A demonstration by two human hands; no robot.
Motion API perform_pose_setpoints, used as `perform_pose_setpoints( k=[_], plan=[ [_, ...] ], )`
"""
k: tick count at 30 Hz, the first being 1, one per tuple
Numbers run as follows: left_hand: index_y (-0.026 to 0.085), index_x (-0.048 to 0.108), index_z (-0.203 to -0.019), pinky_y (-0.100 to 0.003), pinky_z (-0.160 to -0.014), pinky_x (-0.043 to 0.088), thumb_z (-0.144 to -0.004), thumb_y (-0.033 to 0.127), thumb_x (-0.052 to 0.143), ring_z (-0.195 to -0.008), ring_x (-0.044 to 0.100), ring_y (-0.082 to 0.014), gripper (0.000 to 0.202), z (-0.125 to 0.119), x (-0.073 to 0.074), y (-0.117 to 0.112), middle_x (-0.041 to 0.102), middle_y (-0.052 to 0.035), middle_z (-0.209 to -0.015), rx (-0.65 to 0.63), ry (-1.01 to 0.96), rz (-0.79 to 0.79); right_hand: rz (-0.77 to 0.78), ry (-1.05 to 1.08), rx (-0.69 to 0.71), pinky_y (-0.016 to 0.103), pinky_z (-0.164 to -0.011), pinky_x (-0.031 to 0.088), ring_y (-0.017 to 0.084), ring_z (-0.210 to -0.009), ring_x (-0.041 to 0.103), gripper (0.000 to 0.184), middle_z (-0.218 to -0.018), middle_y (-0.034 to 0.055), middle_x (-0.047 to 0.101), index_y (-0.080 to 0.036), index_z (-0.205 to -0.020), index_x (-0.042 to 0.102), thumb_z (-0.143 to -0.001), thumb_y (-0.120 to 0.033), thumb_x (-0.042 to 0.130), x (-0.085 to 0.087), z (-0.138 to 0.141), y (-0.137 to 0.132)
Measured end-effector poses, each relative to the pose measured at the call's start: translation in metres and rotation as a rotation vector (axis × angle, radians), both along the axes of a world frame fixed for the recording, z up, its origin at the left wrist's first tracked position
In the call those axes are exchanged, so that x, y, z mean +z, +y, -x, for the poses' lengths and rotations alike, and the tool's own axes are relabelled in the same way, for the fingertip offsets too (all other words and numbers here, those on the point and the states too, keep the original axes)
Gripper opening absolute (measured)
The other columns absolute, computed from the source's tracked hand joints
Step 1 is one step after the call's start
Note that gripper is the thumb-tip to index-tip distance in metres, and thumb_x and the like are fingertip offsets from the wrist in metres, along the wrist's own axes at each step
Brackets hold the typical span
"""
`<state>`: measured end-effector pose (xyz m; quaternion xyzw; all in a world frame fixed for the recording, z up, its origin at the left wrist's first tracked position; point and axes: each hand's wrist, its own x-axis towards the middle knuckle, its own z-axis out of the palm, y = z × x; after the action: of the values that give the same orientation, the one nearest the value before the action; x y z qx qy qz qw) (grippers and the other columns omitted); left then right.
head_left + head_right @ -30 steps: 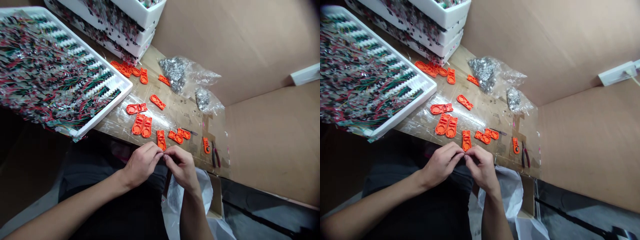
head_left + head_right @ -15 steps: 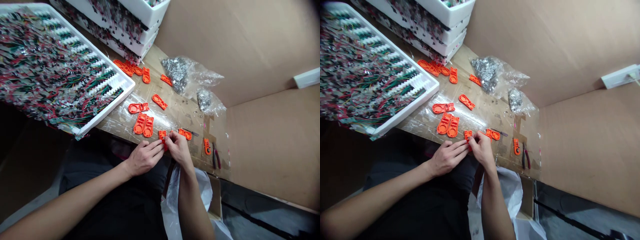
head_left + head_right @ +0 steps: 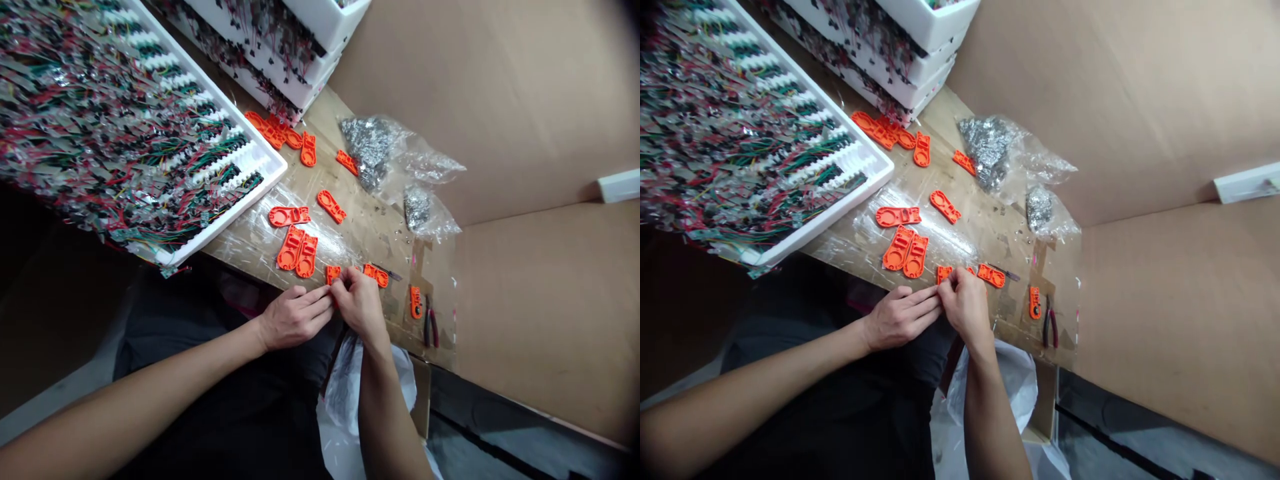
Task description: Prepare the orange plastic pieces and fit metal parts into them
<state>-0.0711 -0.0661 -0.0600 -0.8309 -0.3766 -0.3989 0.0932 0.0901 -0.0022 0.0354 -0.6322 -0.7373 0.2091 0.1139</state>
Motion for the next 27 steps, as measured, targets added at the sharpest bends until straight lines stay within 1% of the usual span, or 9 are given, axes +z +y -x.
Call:
perform_pose_setpoints(
  k=[6, 10, 12, 14, 17, 19, 21, 24, 27],
  plan=[
    [0.019, 0.071, -0.113, -0.033, -0.094, 0.046, -0.107, 0.014, 0.053, -0.141, 0.057, -0.0185, 0.02, -0.001, 0.0, 0.0, 0.074, -0.003, -0.127, -0.018, -0.002, 0.058, -0.069, -0.173, 0.063, 0.033, -0.064, 0.035, 0.021, -0.062, 0.054, 0.022, -0.066, 0.0011, 0.059, -0.025, -0.073, 0.052, -0.092, -0.023, 0.063, 0.004, 0.012, -0.008],
    [0.019, 0.07, -0.109, -0.034, -0.096, 0.046, -0.105, 0.013, 0.056, -0.13, 0.063, -0.0184, 0.016, 0.0, -0.001, 0.0, 0.074, -0.0016, -0.119, -0.054, -0.018, 0.057, -0.072, -0.239, 0.109, 0.033, -0.064, 0.032, 0.02, -0.063, 0.051, 0.024, -0.068, 0.0016, 0.056, -0.025, -0.075, 0.045, -0.095, -0.022, 0.057, 0.006, 0.018, -0.009],
    [0.018, 0.07, -0.11, -0.034, -0.099, 0.045, -0.106, 0.014, 0.056, -0.13, 0.063, -0.0188, 0.015, -0.001, -0.003, 0.0, 0.074, -0.0023, -0.12, -0.056, -0.015, 0.052, -0.064, -0.226, 0.128, 0.033, -0.065, 0.032, 0.019, -0.064, 0.051, 0.024, -0.069, 0.0019, 0.057, -0.025, -0.075, 0.045, -0.096, -0.022, 0.056, 0.007, 0.015, -0.007],
    [0.017, 0.07, -0.115, -0.033, -0.102, 0.045, -0.107, 0.014, 0.054, -0.137, 0.06, -0.0194, 0.018, -0.002, -0.004, 0.0, 0.073, -0.005, -0.128, -0.041, -0.01, 0.026, 0.036, -0.108, 0.124, 0.032, -0.063, 0.035, 0.019, -0.064, 0.052, 0.022, -0.069, 0.0015, 0.058, -0.024, -0.076, 0.05, -0.097, -0.026, 0.057, 0.009, 0.007, -0.002],
    [0.015, 0.07, -0.125, -0.033, -0.1, 0.047, -0.106, 0.012, 0.053, -0.141, 0.058, -0.0197, 0.026, -0.002, -0.006, 0.0, 0.07, -0.0078, -0.141, -0.015, -0.005, -0.013, 0.342, 0.258, 0.05, 0.029, -0.058, 0.042, 0.017, -0.059, 0.055, 0.026, -0.066, -0.0003, 0.061, -0.022, -0.082, 0.06, -0.099, -0.041, 0.062, 0.008, -0.012, 0.006],
    [0.016, 0.071, -0.128, -0.033, -0.096, 0.048, -0.106, 0.011, 0.052, -0.14, 0.058, -0.0196, 0.029, -0.001, -0.005, 0.0, 0.07, -0.0069, -0.143, -0.008, -0.003, -0.014, 0.461, 0.465, -0.022, 0.029, -0.057, 0.046, 0.017, -0.057, 0.058, 0.032, -0.065, -0.0008, 0.062, -0.021, -0.085, 0.063, -0.096, -0.051, 0.069, 0.006, -0.021, 0.008],
    [0.017, 0.072, -0.127, -0.033, -0.094, 0.049, -0.106, 0.011, 0.052, -0.139, 0.059, -0.0195, 0.03, 0.0, -0.002, 0.0, 0.071, -0.0058, -0.142, -0.004, -0.001, -0.015, 0.474, 0.569, -0.069, 0.028, -0.056, 0.048, 0.016, -0.056, 0.058, 0.035, -0.065, -0.0012, 0.064, -0.021, -0.087, 0.065, -0.092, -0.053, 0.076, 0.003, -0.025, 0.008],
    [0.016, 0.073, -0.124, -0.035, -0.089, 0.051, -0.106, 0.013, 0.053, -0.135, 0.061, -0.0217, 0.027, 0.002, 0.006, -0.001, 0.073, -0.0065, -0.137, -0.008, 0.019, 0.019, 0.445, 0.614, -0.101, 0.027, -0.053, 0.049, 0.015, -0.053, 0.058, 0.036, -0.063, -0.0019, 0.063, -0.021, -0.086, 0.065, -0.089, -0.053, 0.081, 0.004, -0.026, 0.004],
    [0.015, 0.072, -0.121, -0.037, -0.087, 0.053, -0.106, 0.015, 0.053, -0.134, 0.06, -0.0241, 0.025, 0.004, 0.018, 0.0, 0.07, -0.0095, -0.141, -0.055, 0.087, 0.101, 0.289, 0.601, -0.155, 0.025, -0.051, 0.049, 0.014, -0.053, 0.059, 0.035, -0.065, -0.0016, 0.064, -0.02, -0.087, 0.066, -0.089, -0.052, 0.08, 0.013, -0.038, 0.012]
  ],
)
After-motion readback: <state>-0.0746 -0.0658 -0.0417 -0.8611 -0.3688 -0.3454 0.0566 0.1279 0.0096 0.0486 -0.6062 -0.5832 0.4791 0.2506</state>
